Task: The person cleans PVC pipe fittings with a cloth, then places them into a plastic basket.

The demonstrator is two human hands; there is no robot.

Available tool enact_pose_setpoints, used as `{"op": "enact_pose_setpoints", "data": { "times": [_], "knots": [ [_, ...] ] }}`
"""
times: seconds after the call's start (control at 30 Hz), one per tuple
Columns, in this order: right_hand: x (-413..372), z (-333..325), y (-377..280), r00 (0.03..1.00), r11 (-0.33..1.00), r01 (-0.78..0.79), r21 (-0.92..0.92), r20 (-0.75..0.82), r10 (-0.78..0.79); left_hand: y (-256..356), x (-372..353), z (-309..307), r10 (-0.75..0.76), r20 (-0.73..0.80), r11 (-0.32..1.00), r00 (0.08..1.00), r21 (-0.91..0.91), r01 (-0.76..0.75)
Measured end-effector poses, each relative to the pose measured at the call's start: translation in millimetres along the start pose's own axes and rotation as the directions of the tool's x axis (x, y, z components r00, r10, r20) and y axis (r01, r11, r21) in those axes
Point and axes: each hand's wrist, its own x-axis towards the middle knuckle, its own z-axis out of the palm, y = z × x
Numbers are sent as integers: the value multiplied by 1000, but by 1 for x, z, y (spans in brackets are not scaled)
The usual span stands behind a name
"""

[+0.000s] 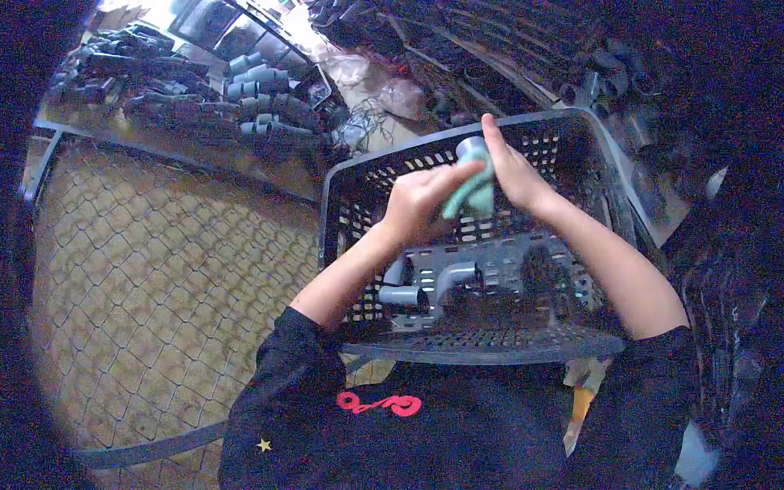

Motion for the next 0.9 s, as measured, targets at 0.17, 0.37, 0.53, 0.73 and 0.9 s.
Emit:
{"op": "enact_pose_setpoints", "data": {
  "times": [0.17,0.37,0.53,0.73,0.9],
  "knots": [
    [7,-8,-4,1000,999,0,38,-21,1,4,3,-2,118,116,951,986,272,-146],
    [1,10,-1,927,925,369,89,-102,-360,-3,0,3,-10,-145,985,989,172,35],
    [-1,8,0,972,962,221,162,-121,-203,6,-3,8,119,-43,930,992,355,-96],
    [-3,6,-4,986,947,75,314,-166,-23,2,-6,13,288,11,876,958,402,-268],
    [-14,9,-16,989,936,4,351,-140,48,4,-4,13,321,-7,862,947,417,-289]
  ]
}}
